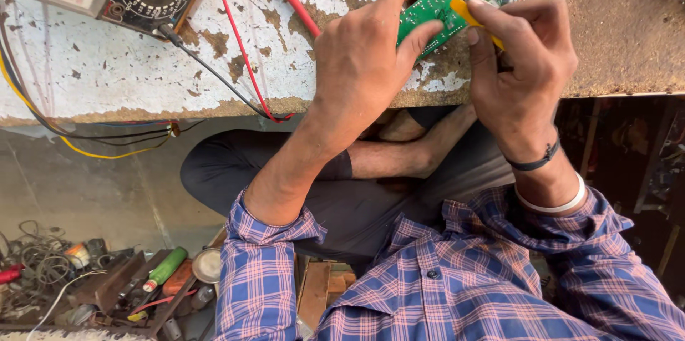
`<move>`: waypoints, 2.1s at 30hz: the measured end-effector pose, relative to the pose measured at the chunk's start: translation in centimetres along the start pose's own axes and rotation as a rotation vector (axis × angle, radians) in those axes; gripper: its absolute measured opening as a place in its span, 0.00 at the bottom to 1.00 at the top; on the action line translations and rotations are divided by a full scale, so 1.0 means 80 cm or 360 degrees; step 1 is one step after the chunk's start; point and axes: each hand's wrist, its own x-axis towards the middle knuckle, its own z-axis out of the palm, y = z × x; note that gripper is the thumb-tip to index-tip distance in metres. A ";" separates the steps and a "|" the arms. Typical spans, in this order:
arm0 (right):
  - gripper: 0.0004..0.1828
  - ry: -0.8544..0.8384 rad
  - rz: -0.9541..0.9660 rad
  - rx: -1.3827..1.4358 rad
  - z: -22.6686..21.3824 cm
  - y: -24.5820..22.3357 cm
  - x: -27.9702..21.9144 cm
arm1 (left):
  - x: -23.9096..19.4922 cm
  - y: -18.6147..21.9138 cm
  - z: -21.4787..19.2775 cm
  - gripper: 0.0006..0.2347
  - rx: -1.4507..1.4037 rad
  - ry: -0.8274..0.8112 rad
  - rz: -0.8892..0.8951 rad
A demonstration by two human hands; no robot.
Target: The person uses a yellow screwdriver to adjust components on a green circuit board, then uses red pliers to manipulate wires and parts. They connect multimeter probes to the board to test electrical continuity.
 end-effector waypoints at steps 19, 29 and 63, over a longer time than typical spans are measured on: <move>0.13 -0.0005 -0.0050 -0.0017 0.004 0.003 0.001 | -0.002 0.003 0.010 0.13 0.0075 0.0143 0.0064; 0.14 -0.0034 -0.0048 -0.0018 0.002 -0.001 0.003 | -0.002 -0.002 0.016 0.12 0.0083 0.0152 0.0086; 0.15 -0.0379 -0.0065 -0.0012 -0.029 -0.021 0.027 | 0.006 -0.032 -0.034 0.20 -0.0483 -0.0405 0.0283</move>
